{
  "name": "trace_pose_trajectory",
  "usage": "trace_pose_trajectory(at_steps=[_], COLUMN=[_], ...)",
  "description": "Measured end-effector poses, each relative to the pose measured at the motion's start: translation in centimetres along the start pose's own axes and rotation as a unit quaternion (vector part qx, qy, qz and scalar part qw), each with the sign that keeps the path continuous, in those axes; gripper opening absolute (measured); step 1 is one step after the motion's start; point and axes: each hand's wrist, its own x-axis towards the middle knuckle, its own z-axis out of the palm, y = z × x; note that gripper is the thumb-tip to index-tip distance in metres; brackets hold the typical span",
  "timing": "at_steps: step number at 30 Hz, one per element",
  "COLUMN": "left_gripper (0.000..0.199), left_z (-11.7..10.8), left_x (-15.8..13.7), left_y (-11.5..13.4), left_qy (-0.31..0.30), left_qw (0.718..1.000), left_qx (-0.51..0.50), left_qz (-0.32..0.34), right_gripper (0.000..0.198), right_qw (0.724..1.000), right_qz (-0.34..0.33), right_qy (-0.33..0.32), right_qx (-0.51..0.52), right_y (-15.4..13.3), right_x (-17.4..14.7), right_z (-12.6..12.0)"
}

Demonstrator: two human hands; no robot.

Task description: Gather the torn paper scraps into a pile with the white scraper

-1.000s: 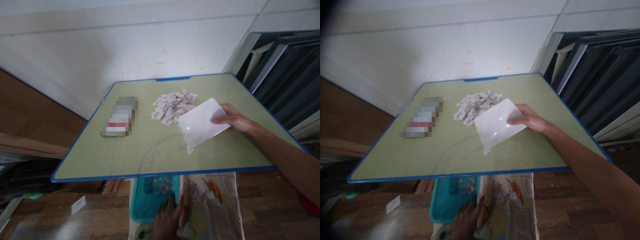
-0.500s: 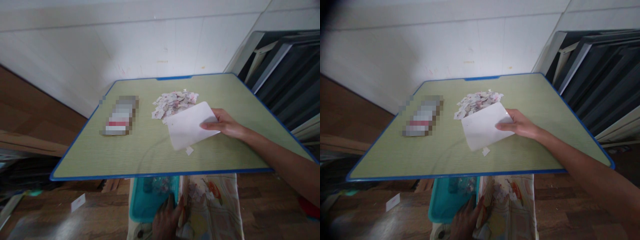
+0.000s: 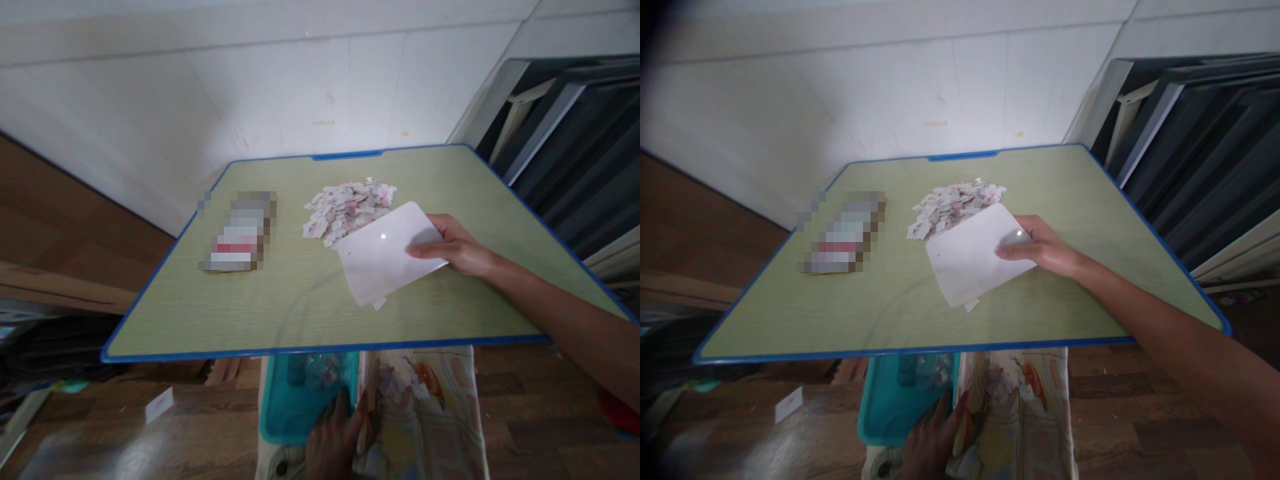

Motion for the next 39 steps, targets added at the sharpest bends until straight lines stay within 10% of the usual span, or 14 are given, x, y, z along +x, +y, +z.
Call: trace_pose_trajectory(at_steps=[39], left_gripper=[0.077], left_z=[-0.3], left_x=[-0.1], left_y=[0.4], left_qy=[0.043], left_qw=[0.998], left_qx=[0.047], left_qz=[-0.015], right_gripper=[0.035], right_qw=[0.992], right_qz=[-0.011], right_qy=[-0.098], right_qx=[-0.076], right_y=[-0.3], right_x=[-0.5], right_z=[2.9])
